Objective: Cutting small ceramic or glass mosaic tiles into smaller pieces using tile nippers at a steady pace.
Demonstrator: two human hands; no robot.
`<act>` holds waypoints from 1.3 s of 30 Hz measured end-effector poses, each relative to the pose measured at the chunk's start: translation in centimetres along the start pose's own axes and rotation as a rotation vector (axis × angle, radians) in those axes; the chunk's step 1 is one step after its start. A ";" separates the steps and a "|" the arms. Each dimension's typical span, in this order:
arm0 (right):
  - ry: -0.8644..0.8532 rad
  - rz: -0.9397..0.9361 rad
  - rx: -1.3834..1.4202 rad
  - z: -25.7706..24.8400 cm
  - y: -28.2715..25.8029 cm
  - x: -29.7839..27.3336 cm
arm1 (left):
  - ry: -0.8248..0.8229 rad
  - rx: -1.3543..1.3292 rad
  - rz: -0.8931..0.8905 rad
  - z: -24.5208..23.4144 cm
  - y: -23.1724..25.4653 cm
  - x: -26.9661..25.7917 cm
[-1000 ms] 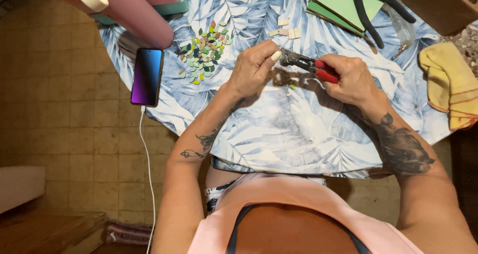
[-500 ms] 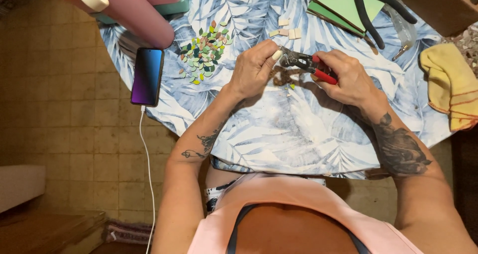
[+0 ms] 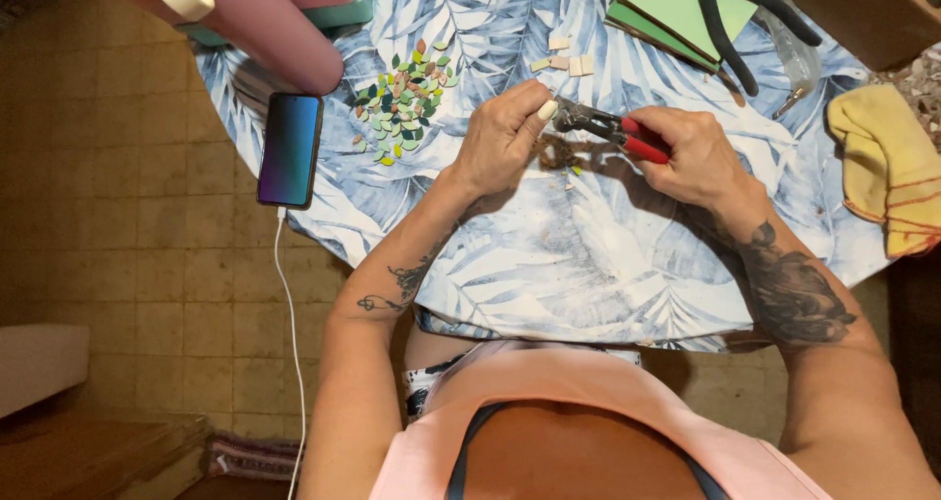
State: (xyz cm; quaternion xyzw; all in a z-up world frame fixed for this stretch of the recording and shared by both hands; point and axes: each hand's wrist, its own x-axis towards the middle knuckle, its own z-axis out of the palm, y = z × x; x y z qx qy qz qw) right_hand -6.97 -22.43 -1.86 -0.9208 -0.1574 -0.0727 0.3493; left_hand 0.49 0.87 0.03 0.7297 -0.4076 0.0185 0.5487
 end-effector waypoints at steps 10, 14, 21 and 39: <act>0.129 0.053 -0.043 -0.5 1.2 -0.3 | -0.232 0.273 0.105 -2.3 2.5 -1.9; 0.099 0.229 0.200 -1.0 -2.1 0.1 | -0.186 0.320 -0.343 -6.5 2.3 -5.0; 0.005 0.275 0.606 -0.4 -3.0 0.5 | -0.070 0.950 -0.164 -11.6 -1.6 -10.1; -0.074 0.298 0.551 -1.4 -4.2 0.8 | -0.294 0.920 0.029 -11.5 -3.1 -7.8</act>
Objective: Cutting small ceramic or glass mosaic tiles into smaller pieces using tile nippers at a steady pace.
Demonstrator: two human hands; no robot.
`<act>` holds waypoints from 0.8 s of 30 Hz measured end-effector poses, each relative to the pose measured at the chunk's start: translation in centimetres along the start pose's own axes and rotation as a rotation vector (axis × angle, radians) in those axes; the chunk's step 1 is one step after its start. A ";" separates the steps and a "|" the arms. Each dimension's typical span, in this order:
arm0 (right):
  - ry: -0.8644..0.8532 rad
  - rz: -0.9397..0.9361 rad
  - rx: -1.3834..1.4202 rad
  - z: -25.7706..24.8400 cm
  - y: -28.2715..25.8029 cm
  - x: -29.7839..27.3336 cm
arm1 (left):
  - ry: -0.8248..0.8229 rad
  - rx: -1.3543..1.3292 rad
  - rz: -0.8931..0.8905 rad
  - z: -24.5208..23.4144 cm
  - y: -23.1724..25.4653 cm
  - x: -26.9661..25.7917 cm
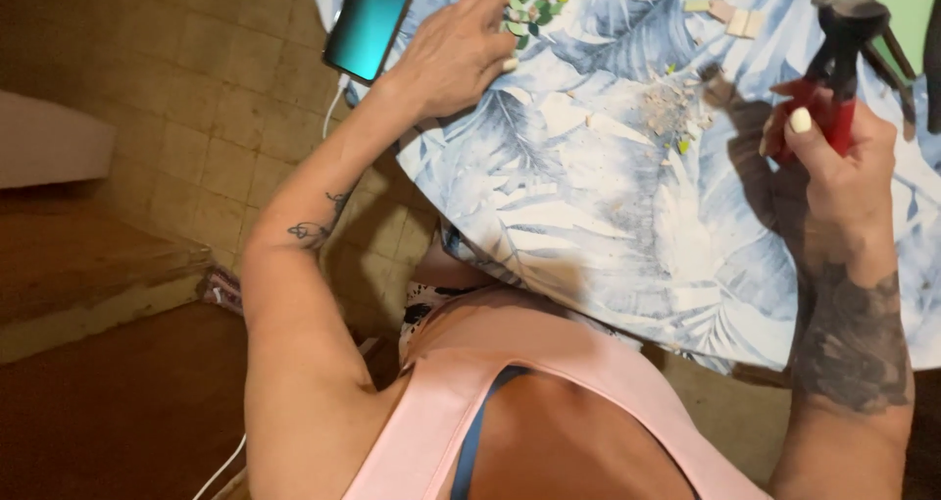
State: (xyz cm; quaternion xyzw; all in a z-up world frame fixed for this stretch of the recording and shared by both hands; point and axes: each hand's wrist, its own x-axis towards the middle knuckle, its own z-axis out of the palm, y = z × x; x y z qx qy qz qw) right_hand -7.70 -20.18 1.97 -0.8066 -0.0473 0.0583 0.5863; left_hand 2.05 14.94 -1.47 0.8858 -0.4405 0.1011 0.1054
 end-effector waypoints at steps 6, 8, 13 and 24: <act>-0.016 -0.020 0.004 -0.3 0.4 0.1 | -0.005 -0.065 -0.296 -3.3 6.3 1.3; -0.008 -0.006 0.021 -0.5 0.9 0.2 | -0.172 -0.244 -0.513 -2.2 9.4 1.2; -0.015 -0.028 0.045 -0.6 0.6 0.1 | -0.034 -0.178 -0.204 5.2 11.5 0.4; -0.002 -0.091 0.108 -1.6 3.3 0.9 | 0.209 -0.442 -0.137 2.2 9.8 11.4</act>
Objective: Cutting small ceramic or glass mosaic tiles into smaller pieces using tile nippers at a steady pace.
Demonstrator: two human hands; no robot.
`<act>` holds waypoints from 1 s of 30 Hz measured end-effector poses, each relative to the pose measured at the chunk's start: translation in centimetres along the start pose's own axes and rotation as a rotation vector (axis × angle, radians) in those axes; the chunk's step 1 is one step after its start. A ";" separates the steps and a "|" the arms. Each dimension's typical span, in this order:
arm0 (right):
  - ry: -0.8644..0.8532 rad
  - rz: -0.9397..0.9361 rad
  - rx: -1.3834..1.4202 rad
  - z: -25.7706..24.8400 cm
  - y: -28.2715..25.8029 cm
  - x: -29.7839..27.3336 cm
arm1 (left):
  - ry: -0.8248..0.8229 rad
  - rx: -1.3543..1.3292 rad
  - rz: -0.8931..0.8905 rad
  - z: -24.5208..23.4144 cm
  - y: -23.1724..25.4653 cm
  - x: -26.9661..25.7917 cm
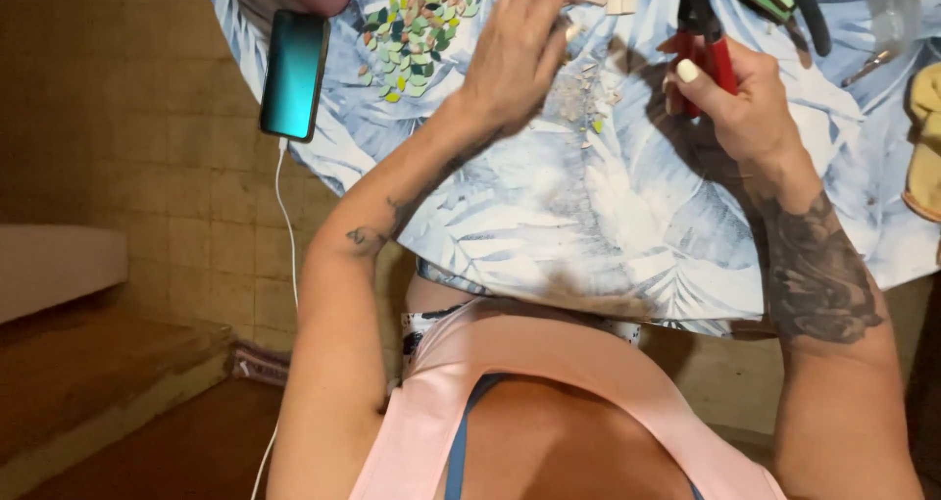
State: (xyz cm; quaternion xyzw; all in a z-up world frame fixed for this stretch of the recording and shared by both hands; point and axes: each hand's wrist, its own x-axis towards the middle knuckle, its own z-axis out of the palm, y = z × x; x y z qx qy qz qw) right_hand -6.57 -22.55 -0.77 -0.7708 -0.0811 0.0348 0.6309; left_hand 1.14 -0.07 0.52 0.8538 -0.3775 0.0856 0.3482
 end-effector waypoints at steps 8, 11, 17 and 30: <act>-0.028 -0.055 -0.038 -0.2 -0.7 0.2 | 0.028 0.399 0.097 2.6 -4.6 2.7; -0.025 -0.038 -0.004 -0.1 -0.8 0.3 | 0.043 0.356 0.079 2.8 -4.7 2.7; -0.034 -0.035 -0.060 -0.1 -1.0 0.2 | 0.065 0.273 0.127 3.0 -4.7 2.6; -0.036 0.011 -0.053 -0.1 -1.0 0.2 | 0.001 -0.789 -0.310 0.5 -1.3 1.2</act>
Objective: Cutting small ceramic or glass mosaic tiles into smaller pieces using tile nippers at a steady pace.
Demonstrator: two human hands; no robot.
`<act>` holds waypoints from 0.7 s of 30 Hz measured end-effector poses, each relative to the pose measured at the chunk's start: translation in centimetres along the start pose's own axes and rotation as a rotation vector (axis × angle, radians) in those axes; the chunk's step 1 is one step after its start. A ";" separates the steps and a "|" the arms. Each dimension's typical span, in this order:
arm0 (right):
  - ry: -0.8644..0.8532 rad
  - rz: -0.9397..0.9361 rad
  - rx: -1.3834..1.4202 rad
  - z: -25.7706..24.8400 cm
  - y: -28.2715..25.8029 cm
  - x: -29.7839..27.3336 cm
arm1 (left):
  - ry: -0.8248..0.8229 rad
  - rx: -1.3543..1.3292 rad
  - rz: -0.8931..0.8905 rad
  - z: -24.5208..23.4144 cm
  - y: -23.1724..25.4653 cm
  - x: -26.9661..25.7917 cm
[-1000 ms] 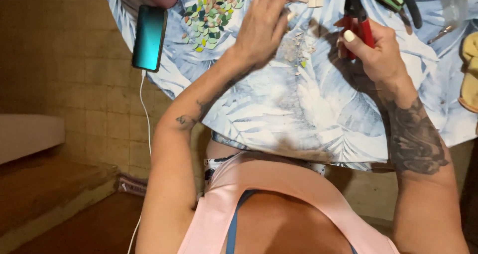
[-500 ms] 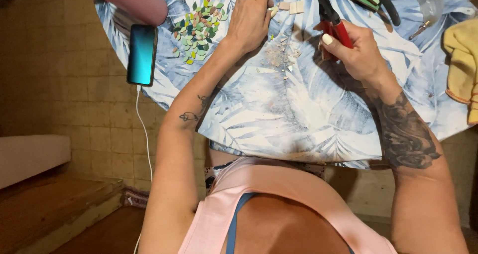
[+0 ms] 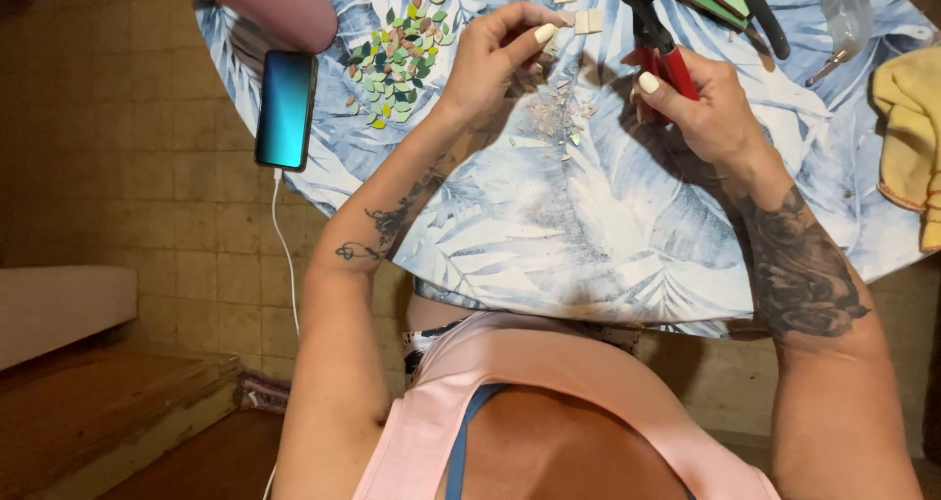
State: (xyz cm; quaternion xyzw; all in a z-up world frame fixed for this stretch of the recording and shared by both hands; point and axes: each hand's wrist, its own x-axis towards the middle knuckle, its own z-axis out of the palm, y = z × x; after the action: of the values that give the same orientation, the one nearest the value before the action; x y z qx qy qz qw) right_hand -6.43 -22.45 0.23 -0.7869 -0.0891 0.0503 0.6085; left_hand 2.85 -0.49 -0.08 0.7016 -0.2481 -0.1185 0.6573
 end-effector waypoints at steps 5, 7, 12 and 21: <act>0.007 0.013 0.043 0.2 -1.0 -0.1 | 0.012 -0.264 -0.059 0.1 0.9 -0.7; 0.023 -0.020 -0.200 -0.3 -0.9 0.5 | 0.019 -0.318 0.070 0.0 1.3 -0.7; 0.011 -0.107 -0.571 -1.2 -2.3 2.5 | 0.099 -0.367 0.066 -0.3 1.0 0.2; 0.229 -0.146 -0.510 0.3 0.7 3.4 | 0.271 -0.543 -0.054 -0.5 0.3 0.8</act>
State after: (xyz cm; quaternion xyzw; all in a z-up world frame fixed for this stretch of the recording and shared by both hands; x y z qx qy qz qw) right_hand -3.06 -21.69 -0.45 -0.9066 -0.0861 -0.1071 0.3990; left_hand 3.73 -0.48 0.43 0.5162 -0.0989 -0.1032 0.8445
